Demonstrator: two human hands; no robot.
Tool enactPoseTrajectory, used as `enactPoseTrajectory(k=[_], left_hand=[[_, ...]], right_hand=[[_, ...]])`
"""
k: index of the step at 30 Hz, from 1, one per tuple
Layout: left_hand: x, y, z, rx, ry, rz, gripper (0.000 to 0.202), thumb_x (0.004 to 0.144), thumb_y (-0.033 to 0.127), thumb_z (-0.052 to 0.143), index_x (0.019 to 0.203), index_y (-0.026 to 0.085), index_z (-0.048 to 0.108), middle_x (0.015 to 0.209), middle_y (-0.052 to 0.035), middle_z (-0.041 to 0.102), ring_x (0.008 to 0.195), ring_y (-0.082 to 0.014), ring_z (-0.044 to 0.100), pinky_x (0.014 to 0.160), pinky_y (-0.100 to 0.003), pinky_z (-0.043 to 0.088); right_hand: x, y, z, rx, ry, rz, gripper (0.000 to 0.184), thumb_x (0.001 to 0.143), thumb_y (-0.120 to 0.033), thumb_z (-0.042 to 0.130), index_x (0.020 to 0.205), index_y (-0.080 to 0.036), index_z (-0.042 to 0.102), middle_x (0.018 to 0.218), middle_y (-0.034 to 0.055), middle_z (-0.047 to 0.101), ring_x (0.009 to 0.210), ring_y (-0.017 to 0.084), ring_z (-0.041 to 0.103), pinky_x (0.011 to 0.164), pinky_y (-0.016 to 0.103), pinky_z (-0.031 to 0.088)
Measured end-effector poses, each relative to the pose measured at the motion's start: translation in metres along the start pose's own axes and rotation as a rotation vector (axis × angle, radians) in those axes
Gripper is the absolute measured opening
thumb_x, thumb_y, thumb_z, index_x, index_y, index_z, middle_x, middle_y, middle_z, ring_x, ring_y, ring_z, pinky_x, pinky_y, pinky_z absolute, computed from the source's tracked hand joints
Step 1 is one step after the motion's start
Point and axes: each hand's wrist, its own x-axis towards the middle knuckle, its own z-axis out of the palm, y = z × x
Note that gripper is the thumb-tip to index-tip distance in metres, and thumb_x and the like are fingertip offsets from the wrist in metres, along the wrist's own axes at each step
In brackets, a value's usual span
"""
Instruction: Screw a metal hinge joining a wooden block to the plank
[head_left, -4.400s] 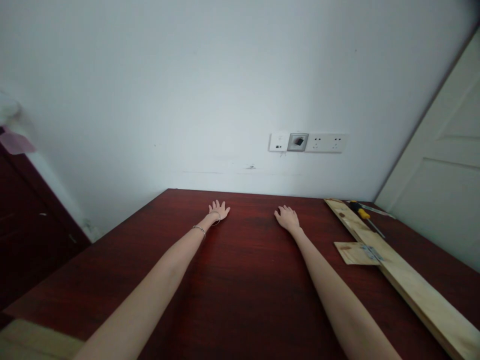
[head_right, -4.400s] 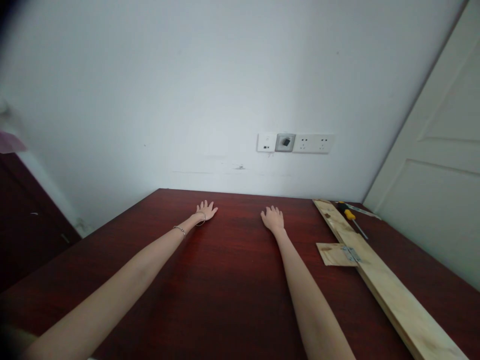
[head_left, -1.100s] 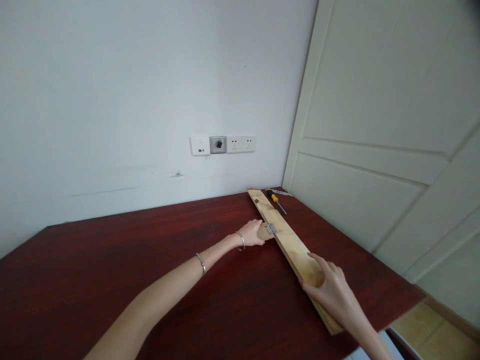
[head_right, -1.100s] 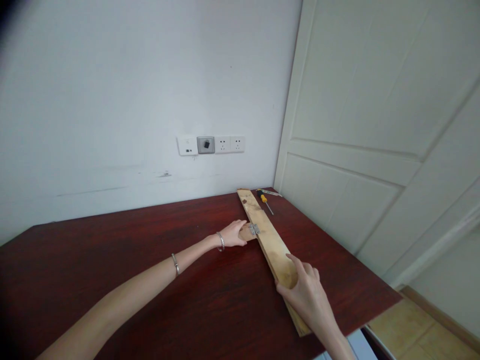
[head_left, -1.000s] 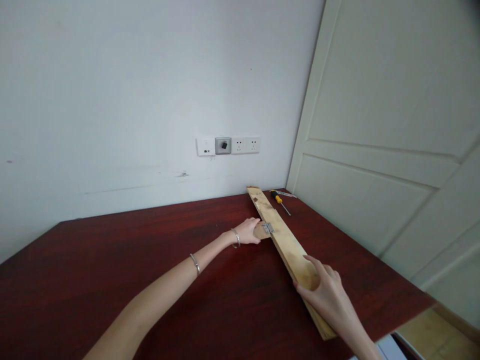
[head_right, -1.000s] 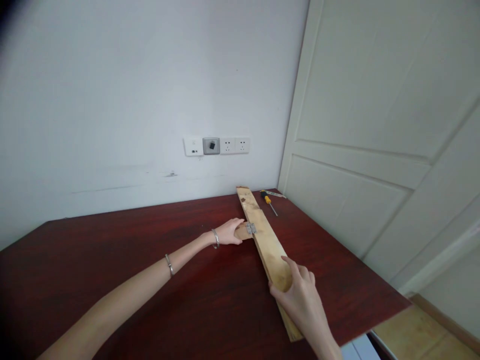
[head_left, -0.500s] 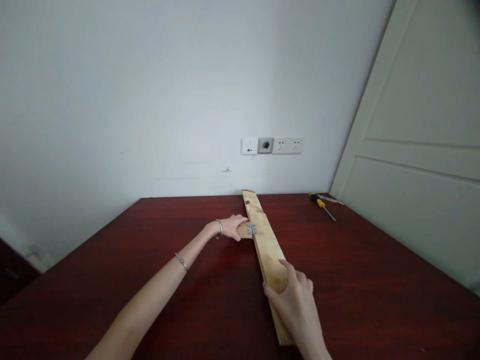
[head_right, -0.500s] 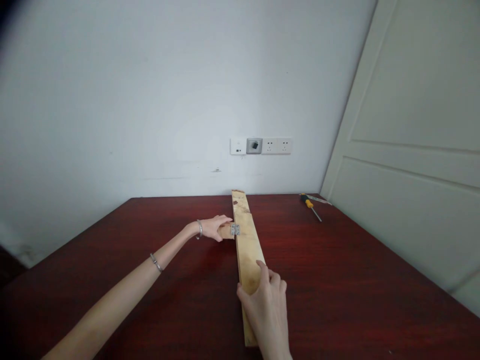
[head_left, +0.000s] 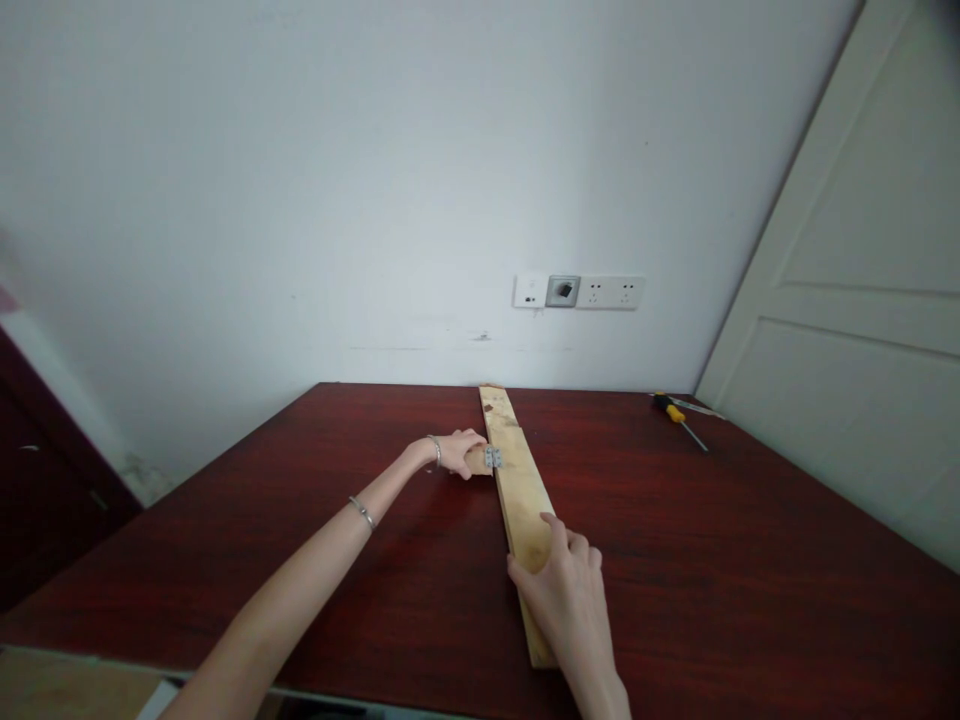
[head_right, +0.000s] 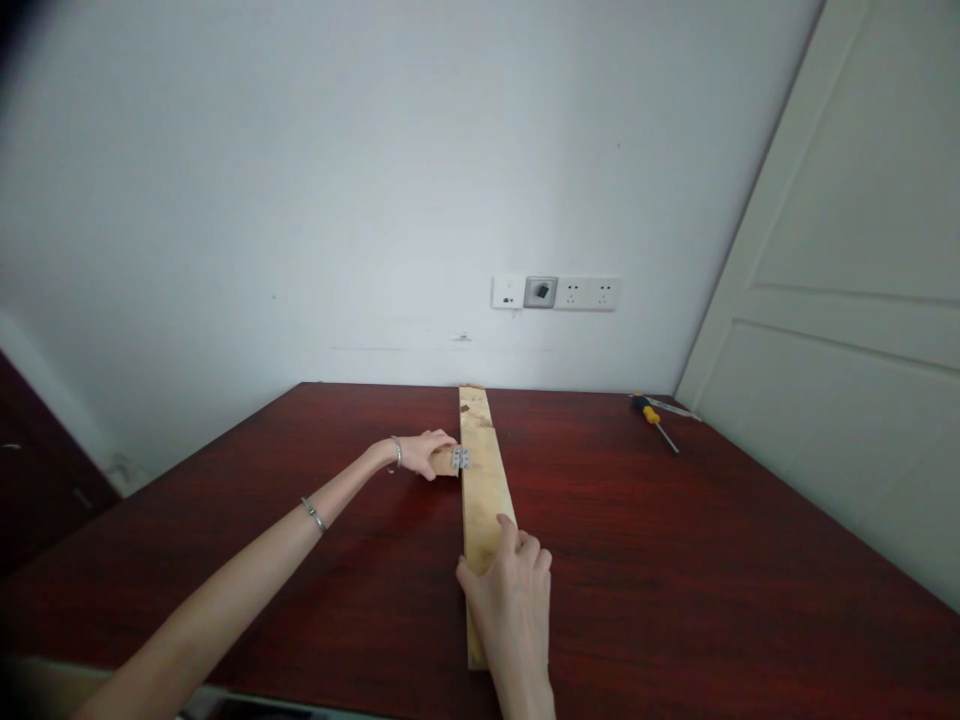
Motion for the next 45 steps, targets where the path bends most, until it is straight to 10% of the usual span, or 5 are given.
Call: enactPoseTrajectory(k=[45], left_hand=[[0.043, -0.003, -0.024, -0.024, -0.235, 0.072, 0.084, 0.052, 0.037, 0.076, 0.129, 0.022, 0.046, 0.126, -0.0055, 0.048, 0.107, -0.0238, 0.053, 0.091, -0.03, 0.046]], right_hand=[[-0.001, -0.006, 0.005, -0.227, 0.114, 0.004, 0.041, 0.075, -0.03, 0.059, 0.111, -0.012, 0.057, 0.106, 0.0189, 0.058, 0.088, 0.032, 0.056, 0.072, 0.041, 0.047]])
